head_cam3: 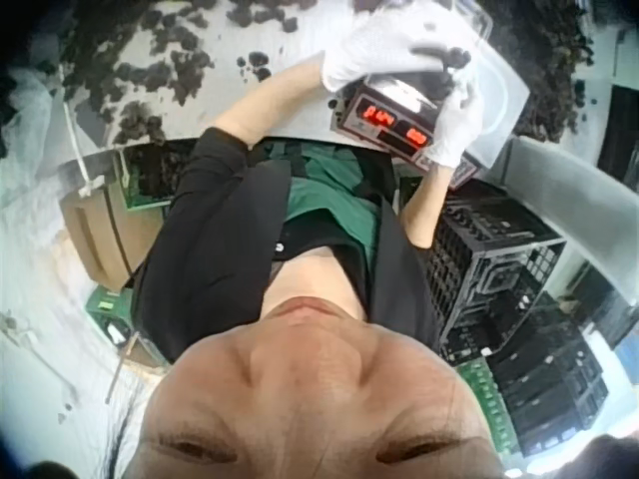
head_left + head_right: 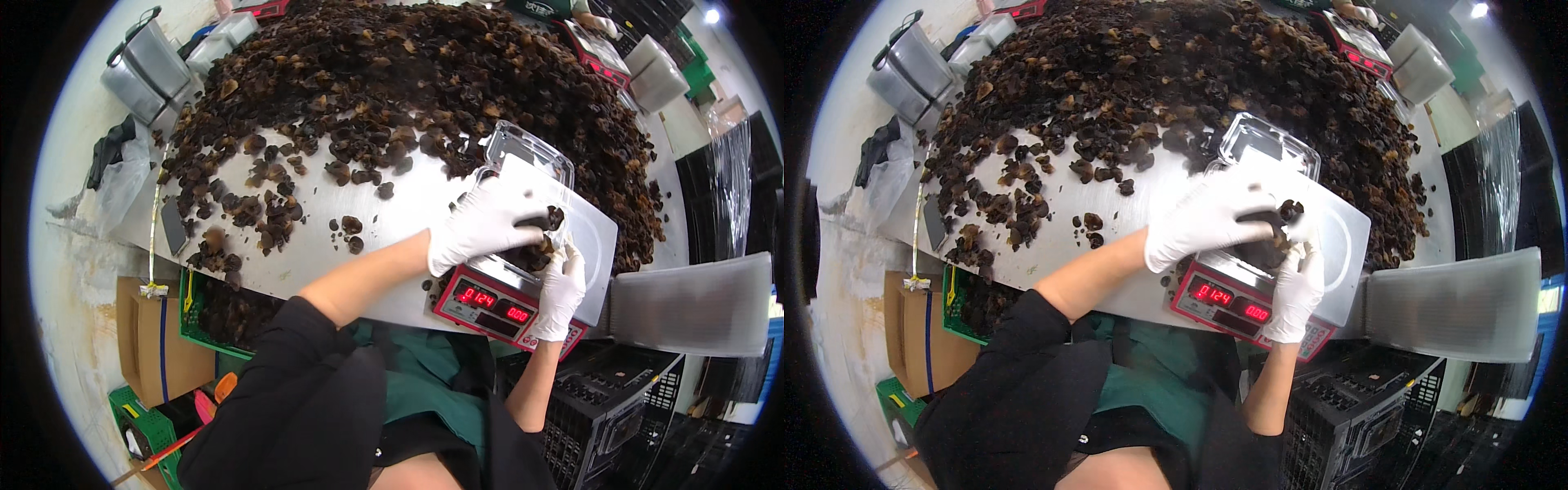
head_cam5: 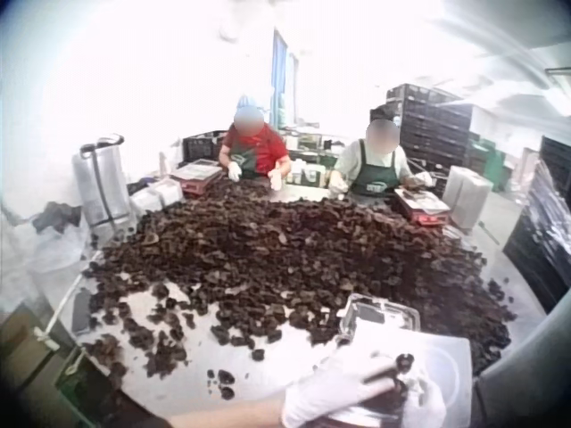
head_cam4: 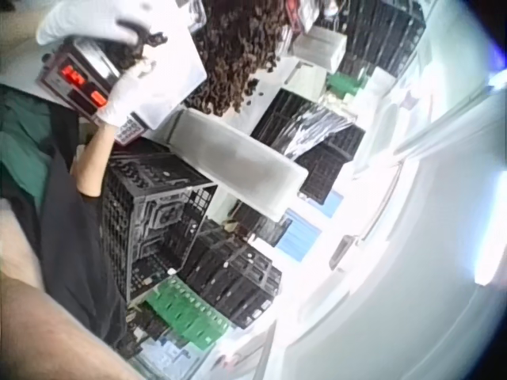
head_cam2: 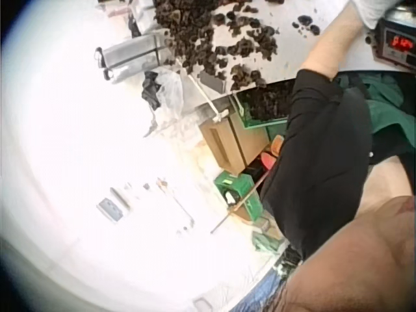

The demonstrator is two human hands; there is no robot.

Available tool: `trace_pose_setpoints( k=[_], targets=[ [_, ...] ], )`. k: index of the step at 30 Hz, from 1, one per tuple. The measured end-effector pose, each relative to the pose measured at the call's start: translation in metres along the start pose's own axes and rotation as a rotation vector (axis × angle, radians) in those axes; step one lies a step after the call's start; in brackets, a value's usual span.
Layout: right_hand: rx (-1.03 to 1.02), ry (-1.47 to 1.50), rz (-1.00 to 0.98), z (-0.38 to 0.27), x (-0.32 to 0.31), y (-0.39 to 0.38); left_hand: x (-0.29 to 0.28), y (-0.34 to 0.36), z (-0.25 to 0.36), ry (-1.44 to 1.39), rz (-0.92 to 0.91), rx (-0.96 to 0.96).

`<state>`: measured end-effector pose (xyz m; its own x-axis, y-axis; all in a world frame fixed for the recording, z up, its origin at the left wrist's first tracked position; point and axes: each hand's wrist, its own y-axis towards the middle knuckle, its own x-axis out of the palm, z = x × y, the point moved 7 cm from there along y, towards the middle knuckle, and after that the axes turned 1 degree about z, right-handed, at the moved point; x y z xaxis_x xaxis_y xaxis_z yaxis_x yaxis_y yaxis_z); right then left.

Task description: The person scoops dried black mushrooms from a large pile on a stainless steel table into a clear plastic container placed on a digital scale. After weighing the mushrooms, the person places the filled container into a black crate and repeats the process.

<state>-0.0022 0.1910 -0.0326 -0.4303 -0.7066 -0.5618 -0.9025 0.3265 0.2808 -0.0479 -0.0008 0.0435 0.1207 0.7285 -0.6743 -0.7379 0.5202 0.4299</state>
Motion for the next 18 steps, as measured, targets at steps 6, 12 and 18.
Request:
trace_pose_setpoints(
  k=[6,12,18],
  targets=[
    [0.03,-0.115,0.113,-0.026,-0.02,-0.004,-0.026,-0.003,-0.036,-0.128,0.242,0.091],
    [-0.248,0.211,0.253,-0.064,-0.024,-0.04,-0.04,-0.06,-0.22,0.592,0.195,-0.576],
    [-0.763,0.101,-0.072,-0.132,0.041,-0.09,0.036,-0.116,-0.161,0.263,0.027,0.024]
  ],
)
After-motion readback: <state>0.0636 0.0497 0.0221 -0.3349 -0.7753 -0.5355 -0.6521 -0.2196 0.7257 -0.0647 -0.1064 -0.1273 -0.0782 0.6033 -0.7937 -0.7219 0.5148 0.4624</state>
